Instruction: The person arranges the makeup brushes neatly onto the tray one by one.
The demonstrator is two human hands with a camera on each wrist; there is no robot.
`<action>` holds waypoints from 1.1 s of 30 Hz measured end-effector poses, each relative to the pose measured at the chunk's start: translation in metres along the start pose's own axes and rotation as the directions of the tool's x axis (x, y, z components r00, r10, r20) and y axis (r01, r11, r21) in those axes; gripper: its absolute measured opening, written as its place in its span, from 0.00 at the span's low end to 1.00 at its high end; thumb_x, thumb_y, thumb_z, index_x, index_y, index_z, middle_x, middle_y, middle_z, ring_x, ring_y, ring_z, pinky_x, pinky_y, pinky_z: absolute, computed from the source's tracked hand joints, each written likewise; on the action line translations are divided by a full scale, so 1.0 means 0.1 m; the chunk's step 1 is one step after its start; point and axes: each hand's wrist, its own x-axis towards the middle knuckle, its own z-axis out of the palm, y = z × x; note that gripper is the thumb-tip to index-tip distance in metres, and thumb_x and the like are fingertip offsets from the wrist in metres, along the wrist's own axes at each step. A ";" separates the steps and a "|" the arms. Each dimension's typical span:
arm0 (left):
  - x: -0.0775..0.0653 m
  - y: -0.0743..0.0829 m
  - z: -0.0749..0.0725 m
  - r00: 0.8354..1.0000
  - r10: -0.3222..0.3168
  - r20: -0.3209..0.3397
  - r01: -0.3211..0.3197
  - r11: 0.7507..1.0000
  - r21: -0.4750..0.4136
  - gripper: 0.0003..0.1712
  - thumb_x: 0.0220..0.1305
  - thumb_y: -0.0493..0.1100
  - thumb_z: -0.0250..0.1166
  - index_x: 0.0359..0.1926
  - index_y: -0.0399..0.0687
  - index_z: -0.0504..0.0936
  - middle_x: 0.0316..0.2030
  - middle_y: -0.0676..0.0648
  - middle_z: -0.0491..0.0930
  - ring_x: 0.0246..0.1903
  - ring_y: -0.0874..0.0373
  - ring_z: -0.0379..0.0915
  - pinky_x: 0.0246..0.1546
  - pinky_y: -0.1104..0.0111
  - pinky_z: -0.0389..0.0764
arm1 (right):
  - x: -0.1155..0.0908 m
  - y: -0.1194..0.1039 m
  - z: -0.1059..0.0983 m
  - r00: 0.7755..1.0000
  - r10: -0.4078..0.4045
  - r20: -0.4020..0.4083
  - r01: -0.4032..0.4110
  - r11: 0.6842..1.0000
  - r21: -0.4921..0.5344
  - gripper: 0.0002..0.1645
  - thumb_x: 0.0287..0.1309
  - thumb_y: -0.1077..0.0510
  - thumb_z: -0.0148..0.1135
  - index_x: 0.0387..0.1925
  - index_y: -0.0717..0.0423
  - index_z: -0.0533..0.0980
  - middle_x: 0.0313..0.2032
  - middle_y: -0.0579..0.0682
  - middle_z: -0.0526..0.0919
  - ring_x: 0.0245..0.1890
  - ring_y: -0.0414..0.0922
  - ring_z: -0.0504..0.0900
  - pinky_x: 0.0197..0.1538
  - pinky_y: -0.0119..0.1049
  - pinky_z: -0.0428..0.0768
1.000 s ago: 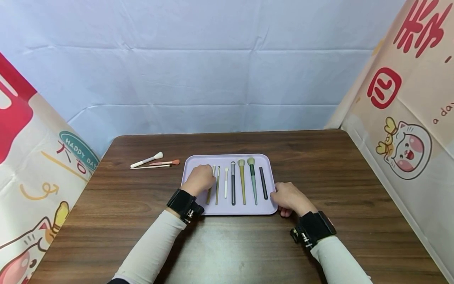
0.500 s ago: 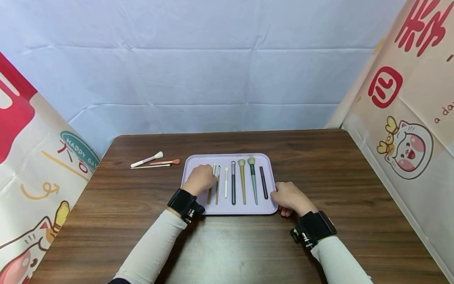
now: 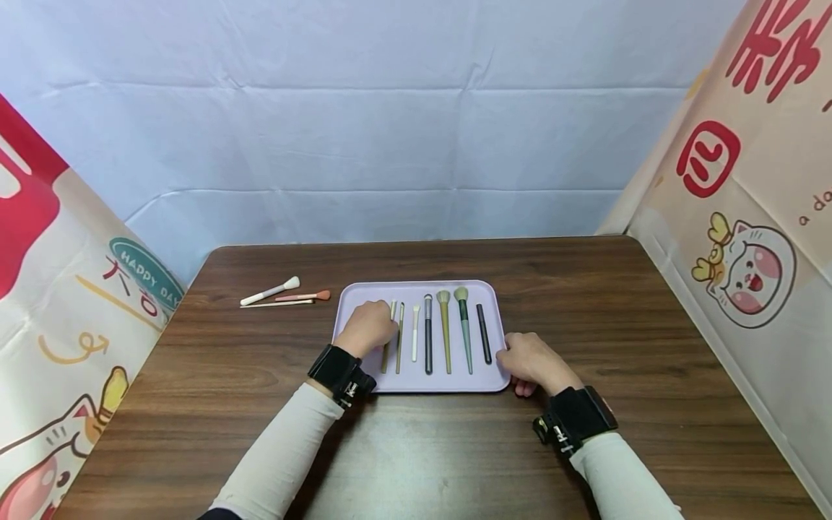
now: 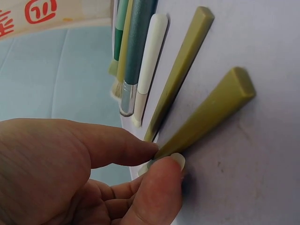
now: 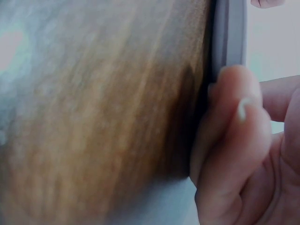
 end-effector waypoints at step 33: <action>-0.08 -0.32 -0.30 0.990 0.017 -0.141 -0.007 0.998 0.069 0.12 0.69 0.44 0.63 0.45 0.39 0.81 0.38 0.42 0.81 0.39 0.47 0.81 0.36 0.54 0.82 | 0.00 -0.01 -0.01 1.000 -0.005 0.017 0.006 1.000 -0.012 0.08 0.66 0.61 0.47 0.33 0.62 0.71 0.19 0.55 0.78 0.12 0.45 0.80 0.18 0.38 0.80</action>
